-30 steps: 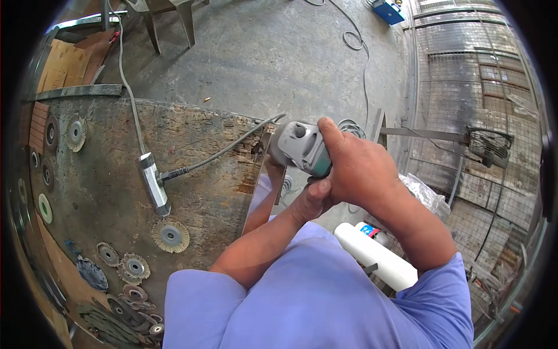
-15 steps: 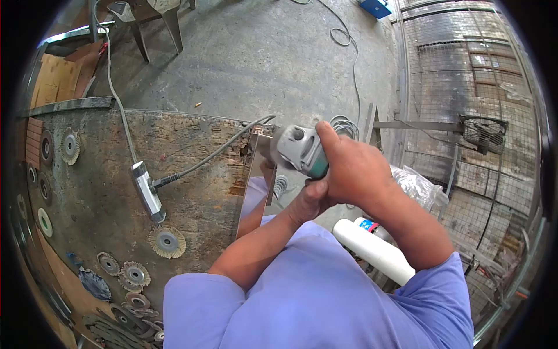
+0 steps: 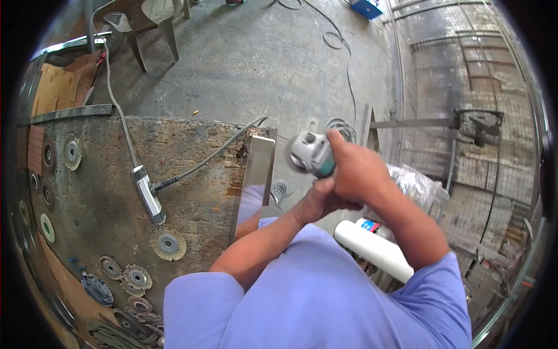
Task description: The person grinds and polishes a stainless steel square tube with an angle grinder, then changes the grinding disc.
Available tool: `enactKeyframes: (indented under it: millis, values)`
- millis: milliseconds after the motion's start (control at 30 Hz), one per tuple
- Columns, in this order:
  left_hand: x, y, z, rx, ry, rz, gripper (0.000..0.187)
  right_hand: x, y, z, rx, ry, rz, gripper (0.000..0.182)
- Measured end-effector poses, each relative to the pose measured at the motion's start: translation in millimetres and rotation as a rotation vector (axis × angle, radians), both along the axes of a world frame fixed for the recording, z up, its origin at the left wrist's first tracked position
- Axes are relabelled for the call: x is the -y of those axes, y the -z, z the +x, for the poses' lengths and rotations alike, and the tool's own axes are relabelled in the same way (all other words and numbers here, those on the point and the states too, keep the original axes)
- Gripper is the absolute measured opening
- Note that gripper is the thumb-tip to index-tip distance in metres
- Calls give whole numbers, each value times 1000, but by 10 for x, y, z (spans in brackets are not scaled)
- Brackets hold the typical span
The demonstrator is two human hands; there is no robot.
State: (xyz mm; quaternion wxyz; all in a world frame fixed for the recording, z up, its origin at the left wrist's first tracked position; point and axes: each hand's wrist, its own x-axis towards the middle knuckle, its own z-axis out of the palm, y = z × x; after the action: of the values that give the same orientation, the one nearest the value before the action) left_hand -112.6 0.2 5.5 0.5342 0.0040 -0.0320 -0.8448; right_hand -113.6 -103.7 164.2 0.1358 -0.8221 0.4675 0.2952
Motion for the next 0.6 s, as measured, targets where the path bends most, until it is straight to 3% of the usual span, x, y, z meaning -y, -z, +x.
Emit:
enactKeyframes:
  millis: [33, 100, 200, 400, 467, 600]
  values:
    - [-9, -67, 37, 36, -75, -24, 98, -29, -13, -57, 26, -33, -21, 73]
    - [-33, 17, 63, 82, -72, -70, 103, -84, -37, -83, 51, -62, -38, 68]
    - [-19, 64, 162, 103, -94, -43, 103, -17, 42, 14, 131, -85, -12, 86]
    - [-2, 66, 442, 70, -301, 5, 98, 58, -36, 476, 113, -167, 68, 74]
    - [11, 67, 439, 87, -250, -33, 105, 62, -77, 506, 102, -199, 52, 65]
    - [-22, -34, 297, 109, -224, 18, 116, 0, -26, 310, 77, -177, -8, 65]
